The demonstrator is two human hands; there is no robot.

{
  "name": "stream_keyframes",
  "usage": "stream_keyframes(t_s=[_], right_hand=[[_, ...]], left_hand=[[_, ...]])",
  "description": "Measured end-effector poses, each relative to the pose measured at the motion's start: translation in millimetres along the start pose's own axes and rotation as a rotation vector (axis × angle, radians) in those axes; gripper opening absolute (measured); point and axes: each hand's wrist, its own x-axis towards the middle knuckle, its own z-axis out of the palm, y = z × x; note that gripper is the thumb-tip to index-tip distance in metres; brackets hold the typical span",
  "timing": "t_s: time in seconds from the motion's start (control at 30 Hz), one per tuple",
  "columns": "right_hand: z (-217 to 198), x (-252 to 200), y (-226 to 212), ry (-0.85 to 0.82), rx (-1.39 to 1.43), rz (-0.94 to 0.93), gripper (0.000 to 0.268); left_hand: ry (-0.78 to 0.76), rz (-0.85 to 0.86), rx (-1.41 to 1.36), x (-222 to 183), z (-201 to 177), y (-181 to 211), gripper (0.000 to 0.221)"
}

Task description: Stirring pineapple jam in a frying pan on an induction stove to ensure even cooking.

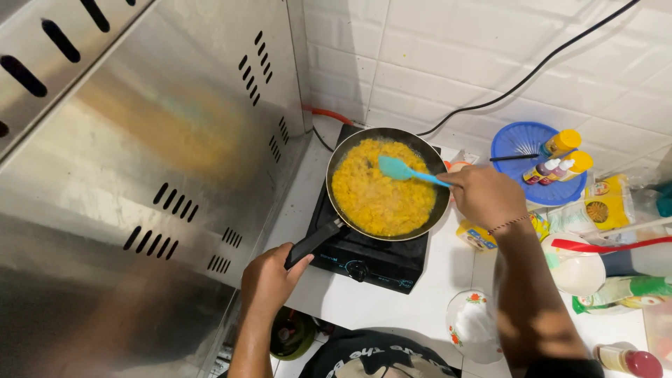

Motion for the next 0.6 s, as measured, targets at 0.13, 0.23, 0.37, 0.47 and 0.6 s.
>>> stream_keyframes(t_s=[0.13,0.23,0.37,0.47,0.6], right_hand=[[37.1,34.2,-0.6,0.249,0.086,-0.155,0.042],[64.0,45.4,-8.5,0.05,0.129,-0.069,0.045],[26.2,13.8,-1.5,-0.14,0.123,-0.034,0.042],[16.8,5.5,11.5,-0.067,0.08,-0.025,0.04],[71.5,39.2,25.4,0.177,0.209,-0.109,0.04]], left_hand=[[-0.015,-0.033,-0.015,-0.2,-4.3,4.3,0.036],[-0.012,-0.023,-0.017,-2.0,-4.9,5.1,0.036],[-0.004,-0.022,-0.013,-1.7,-4.9,4.7,0.037],[-0.024,-0.027,-0.03,-0.5,-6.4,5.6,0.037],[0.008,-0.013,-0.033,-1.8,-2.4,3.8,0.037]])
